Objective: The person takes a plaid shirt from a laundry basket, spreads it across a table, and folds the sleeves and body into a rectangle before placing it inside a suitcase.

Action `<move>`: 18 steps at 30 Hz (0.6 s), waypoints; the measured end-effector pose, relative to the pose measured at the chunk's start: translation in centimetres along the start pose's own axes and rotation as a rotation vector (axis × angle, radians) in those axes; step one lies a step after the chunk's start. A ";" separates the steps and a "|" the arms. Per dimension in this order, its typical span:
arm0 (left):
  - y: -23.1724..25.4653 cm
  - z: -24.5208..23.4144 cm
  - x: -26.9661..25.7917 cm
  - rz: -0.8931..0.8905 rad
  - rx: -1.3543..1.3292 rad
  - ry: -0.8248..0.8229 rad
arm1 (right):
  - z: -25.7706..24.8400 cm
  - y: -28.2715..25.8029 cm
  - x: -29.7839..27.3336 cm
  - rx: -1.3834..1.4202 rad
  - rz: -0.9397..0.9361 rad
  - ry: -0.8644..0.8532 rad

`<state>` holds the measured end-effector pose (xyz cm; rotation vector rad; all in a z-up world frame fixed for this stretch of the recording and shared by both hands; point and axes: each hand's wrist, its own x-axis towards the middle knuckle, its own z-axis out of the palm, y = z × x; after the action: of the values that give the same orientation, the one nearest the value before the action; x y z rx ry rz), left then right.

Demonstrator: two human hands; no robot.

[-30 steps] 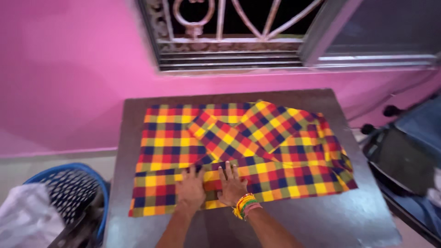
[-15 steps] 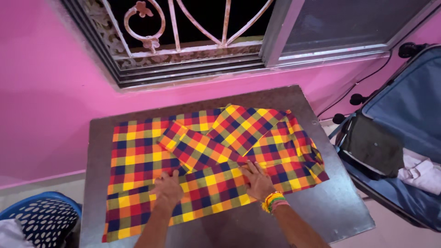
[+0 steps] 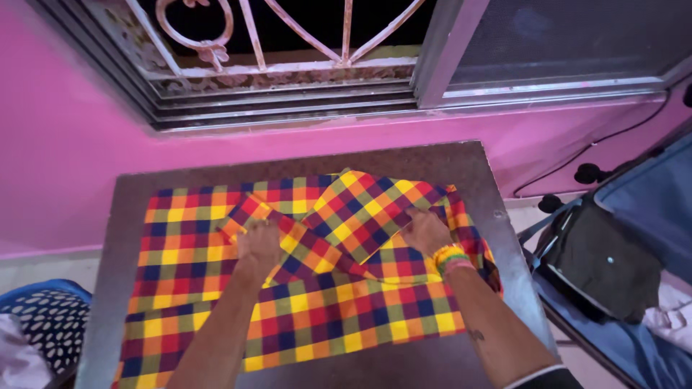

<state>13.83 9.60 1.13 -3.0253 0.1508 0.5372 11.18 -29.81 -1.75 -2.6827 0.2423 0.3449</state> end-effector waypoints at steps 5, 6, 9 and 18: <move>2.6 -1.0 5.5 0.140 -0.005 0.068 | -3.7 -3.0 5.1 -0.084 -0.273 0.093; 3.0 -0.8 6.7 0.158 -0.010 0.106 | -4.1 -3.2 6.0 -0.070 -0.330 0.086; 4.0 0.4 9.6 0.181 -0.020 0.171 | -4.8 -3.5 7.8 -0.161 -0.204 -0.034; 4.4 0.2 11.6 0.110 0.004 0.050 | -4.6 -1.3 10.2 -0.215 -0.203 -0.095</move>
<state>24.16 4.28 -3.30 -3.0416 0.3222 0.4692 22.11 -31.83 -0.02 -2.8592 -0.1009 0.4567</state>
